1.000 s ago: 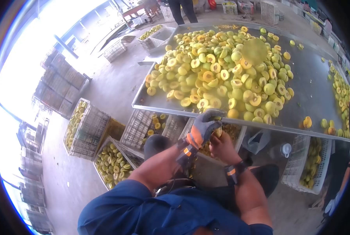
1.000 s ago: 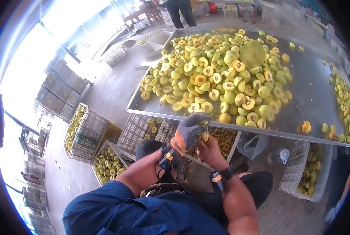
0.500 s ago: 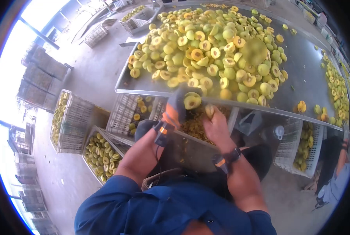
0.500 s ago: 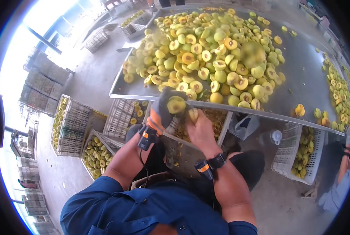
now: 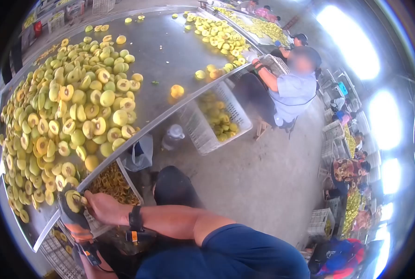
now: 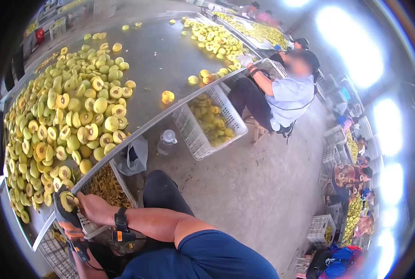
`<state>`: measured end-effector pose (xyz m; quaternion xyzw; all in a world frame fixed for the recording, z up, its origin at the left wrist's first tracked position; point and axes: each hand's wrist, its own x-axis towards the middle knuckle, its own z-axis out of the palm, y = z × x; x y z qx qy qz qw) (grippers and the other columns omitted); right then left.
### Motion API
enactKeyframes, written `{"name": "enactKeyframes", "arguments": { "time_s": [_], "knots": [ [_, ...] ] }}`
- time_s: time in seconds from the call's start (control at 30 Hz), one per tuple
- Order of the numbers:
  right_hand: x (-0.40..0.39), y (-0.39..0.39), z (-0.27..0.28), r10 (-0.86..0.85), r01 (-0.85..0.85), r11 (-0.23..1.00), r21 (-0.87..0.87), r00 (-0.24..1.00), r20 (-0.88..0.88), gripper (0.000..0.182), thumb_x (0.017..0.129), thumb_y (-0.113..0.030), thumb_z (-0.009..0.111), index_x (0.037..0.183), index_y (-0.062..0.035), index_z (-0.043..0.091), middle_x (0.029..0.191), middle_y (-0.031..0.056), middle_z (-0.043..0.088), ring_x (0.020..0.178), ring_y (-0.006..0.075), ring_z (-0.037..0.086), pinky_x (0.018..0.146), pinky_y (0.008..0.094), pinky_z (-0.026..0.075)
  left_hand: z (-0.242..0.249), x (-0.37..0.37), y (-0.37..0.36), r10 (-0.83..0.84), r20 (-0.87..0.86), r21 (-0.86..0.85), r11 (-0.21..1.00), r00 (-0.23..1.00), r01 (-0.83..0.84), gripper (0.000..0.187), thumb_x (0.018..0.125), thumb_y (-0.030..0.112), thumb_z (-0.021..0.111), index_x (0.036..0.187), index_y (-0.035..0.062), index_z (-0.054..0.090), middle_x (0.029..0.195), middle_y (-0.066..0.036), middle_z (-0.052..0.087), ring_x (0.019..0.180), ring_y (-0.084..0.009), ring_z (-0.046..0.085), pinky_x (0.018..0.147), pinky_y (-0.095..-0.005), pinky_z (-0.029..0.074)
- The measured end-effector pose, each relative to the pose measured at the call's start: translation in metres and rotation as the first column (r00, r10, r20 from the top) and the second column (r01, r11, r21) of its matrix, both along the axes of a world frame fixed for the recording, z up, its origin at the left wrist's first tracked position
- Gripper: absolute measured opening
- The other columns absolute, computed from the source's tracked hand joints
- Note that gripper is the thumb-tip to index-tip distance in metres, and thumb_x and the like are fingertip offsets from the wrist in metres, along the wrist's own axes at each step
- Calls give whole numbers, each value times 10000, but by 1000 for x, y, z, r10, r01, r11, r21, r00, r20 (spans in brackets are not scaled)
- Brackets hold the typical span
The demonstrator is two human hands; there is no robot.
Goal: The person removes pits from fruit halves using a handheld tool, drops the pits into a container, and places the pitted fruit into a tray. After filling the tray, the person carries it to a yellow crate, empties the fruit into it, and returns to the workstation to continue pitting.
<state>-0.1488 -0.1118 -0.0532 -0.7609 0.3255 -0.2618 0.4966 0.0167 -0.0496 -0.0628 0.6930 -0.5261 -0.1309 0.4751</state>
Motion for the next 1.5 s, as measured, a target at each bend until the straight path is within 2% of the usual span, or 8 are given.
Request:
{"name": "enactKeyframes", "arguments": {
  "time_s": [0.33, 0.43, 0.6, 0.87, 0.97, 1.4, 1.47, 1.5],
  "knots": [
    [-3, -6, -22, 74, -73, 994, 84, 997, -7, 242, 950, -42, 559, 1180, 21, 515, 881, 331, 691, 859, 541, 678, 740, 593, 525, -59, 42, -2, 17, 559, 13, 999, 829, -30, 357, 955, 36, 668, 1305, -29, 634, 1235, -202, 687, 1095, -370, 682, 949, -423, 552],
    [-6, -10, -21, 19, -21, 999, 35, 997, 68, 235, 958, -37, 550, 1186, 10, 522, 880, 321, 695, 858, 527, 688, 729, 578, 536, -26, 28, -14, -54, 438, 82, 996, 897, 20, 337, 971, 44, 649, 1299, -30, 635, 1229, -191, 690, 1080, -335, 689, 930, -409, 557],
    [-13, -16, -6, -44, 30, 992, 119, 992, 116, 162, 978, -108, 555, 1089, 11, 547, 886, 317, 686, 886, 531, 678, 767, 592, 527, -6, 2, -25, 87, -361, 90, 994, 929, -59, 350, 993, 71, 614, 1332, -12, 641, 1230, -146, 692, 1090, -258, 680, 928, -360, 548],
    [-29, -24, 7, -100, 87, 993, 79, 978, 183, 131, 978, -60, 544, 1099, -27, 581, 858, 288, 680, 852, 477, 703, 719, 537, 542, 41, -59, -39, 236, -60, 174, 959, 970, -222, 416, 1059, 140, 566, 1437, -35, 562, 1358, -147, 660, 1219, -254, 653, 1060, -367, 530],
    [-31, -27, 5, -112, 91, 991, 102, 969, 221, 146, 965, -63, 553, 1104, -22, 572, 854, 295, 678, 851, 485, 696, 718, 545, 536, 11, -9, -38, 84, -474, 94, 995, 877, -44, 425, 1092, 164, 536, 1458, -52, 533, 1390, -147, 648, 1244, -254, 647, 1083, -377, 533],
    [-60, -36, 20, 3, -45, 990, 137, 956, 295, 170, 983, -92, 561, 1126, -1, 563, 906, 315, 690, 920, 534, 675, 776, 585, 520, 6, 13, -58, -63, 399, 141, 990, 915, 6, 306, 992, 116, 602, 1262, -9, 677, 1180, -141, 712, 1067, -248, 684, 950, -372, 550],
    [-55, -37, 8, 29, -83, 988, 132, 931, 365, 182, 972, -88, 576, 1129, 2, 567, 919, 315, 694, 927, 537, 674, 781, 585, 522, 9, 14, -65, 79, -468, 139, 990, 880, -15, 244, 1048, 107, 546, 1205, -15, 688, 1127, -155, 709, 1013, -253, 676, 930, -367, 532],
    [-51, -35, 5, 41, -101, 986, 131, 915, 401, 188, 967, -87, 583, 1131, 4, 569, 926, 315, 696, 931, 539, 673, 783, 586, 523, 24, -2, -70, 51, -316, 158, 987, 947, 0, 235, 1057, 112, 537, 1183, -19, 688, 1107, -148, 707, 989, -248, 670, 916, -366, 527]
  ]
}}
